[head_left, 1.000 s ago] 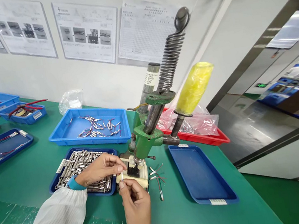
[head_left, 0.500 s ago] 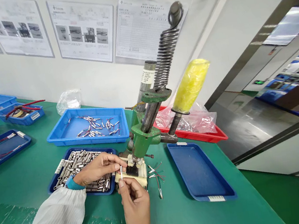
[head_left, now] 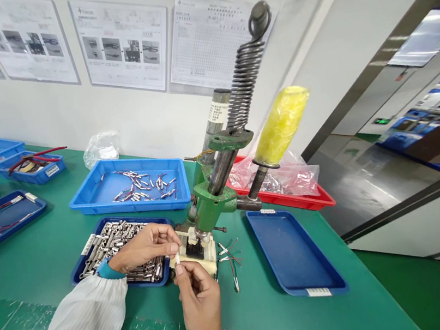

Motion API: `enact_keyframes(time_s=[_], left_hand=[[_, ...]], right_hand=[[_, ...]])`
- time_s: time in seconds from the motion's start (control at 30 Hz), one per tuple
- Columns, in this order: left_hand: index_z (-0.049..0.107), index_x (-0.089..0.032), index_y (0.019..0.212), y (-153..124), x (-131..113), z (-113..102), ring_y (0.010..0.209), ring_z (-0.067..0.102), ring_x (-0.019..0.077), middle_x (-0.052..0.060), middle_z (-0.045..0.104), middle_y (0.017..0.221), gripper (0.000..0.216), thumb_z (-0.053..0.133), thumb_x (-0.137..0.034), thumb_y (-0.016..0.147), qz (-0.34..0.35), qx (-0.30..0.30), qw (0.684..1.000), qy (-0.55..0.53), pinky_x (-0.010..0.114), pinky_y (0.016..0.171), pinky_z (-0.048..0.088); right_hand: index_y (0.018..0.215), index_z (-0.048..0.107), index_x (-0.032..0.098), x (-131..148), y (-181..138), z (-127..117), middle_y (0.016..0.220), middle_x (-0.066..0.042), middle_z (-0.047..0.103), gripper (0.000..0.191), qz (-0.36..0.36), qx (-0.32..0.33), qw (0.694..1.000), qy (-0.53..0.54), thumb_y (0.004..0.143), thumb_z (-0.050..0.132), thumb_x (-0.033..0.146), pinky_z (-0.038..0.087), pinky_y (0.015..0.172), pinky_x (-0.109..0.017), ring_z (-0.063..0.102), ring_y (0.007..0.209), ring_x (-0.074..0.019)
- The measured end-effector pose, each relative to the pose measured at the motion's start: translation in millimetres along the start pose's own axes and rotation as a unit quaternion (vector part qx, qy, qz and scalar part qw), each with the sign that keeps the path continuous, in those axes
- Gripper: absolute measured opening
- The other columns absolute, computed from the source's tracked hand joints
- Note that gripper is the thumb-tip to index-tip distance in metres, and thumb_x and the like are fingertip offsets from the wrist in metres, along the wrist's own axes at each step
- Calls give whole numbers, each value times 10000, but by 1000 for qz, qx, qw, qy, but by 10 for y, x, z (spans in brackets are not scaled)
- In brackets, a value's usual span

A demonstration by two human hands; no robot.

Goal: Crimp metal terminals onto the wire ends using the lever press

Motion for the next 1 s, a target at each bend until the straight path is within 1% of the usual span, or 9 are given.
enact_keyframes(time_s=[0.13,0.23,0.3,0.4,0.47,0.6,0.8,0.9,1.0], left_hand=[[654,-139,808,23,21,6,598,578,96,-17,668,668,395,848,-478,745,-1,-6,1000,0,210,616,441],[648,-140,799,22,26,3,593,580,101,-16,666,658,402,848,-484,743,-2,-6,1000,1,213,612,439],[681,-137,852,8,13,-3,621,601,114,-2,681,688,401,828,-499,763,-2,-3,1000,1,221,627,447],[739,-137,1012,-20,-28,-13,706,638,143,36,714,776,424,772,-513,819,3,21,1000,6,238,677,466],[759,-141,1051,-32,-54,-15,736,645,155,53,724,803,425,764,-505,830,3,35,999,17,247,696,471],[767,-135,967,-30,-71,0,705,620,145,45,715,794,416,796,-511,792,2,25,999,28,245,673,463],[647,-134,774,-11,-48,25,597,514,103,-17,616,659,463,808,-567,745,4,4,1000,29,223,603,402],[609,-141,741,-11,-44,23,589,481,97,-33,586,638,466,817,-559,735,3,0,999,42,215,586,364],[599,-145,718,-13,-46,24,591,463,95,-43,567,629,472,839,-550,708,2,-5,998,56,211,575,333]], right_hand=[[836,694,148,0,-8,3,651,11,518,460,-6,-2,1000,1,926,576,584,334,499,-216,409,558,-111],[834,705,149,10,-7,2,645,7,541,437,-18,-8,1000,5,925,592,562,339,481,-208,423,544,-108],[817,703,151,17,-2,-5,642,1,563,433,-16,-13,1000,17,912,611,563,340,462,-201,432,524,-104],[790,692,152,24,6,-18,634,-8,592,453,3,-14,999,52,885,638,592,340,432,-191,440,479,-94],[773,686,151,30,9,-23,625,-12,599,467,10,-6,997,70,874,648,606,342,424,-188,445,460,-89],[766,681,147,36,4,-27,629,-13,600,483,11,4,997,74,873,649,617,344,430,-184,453,463,-83],[819,693,146,-30,-6,-21,639,1,570,473,12,-2,999,39,888,633,610,341,429,-188,440,483,-87],[871,716,152,-74,-23,-17,661,-5,588,406,-24,-19,1000,1,930,613,540,381,454,-199,459,511,-100],[960,746,158,-89,-43,-15,791,-51,677,303,-93,-45,993,-56,948,626,436,473,552,-221,565,618,-132]])
Point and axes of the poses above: each hand's wrist, its own y-axis towards the middle knuckle, its own z-axis out of the palm, x = y × z, the point moved 1 cm from there along y, towards the middle knuckle
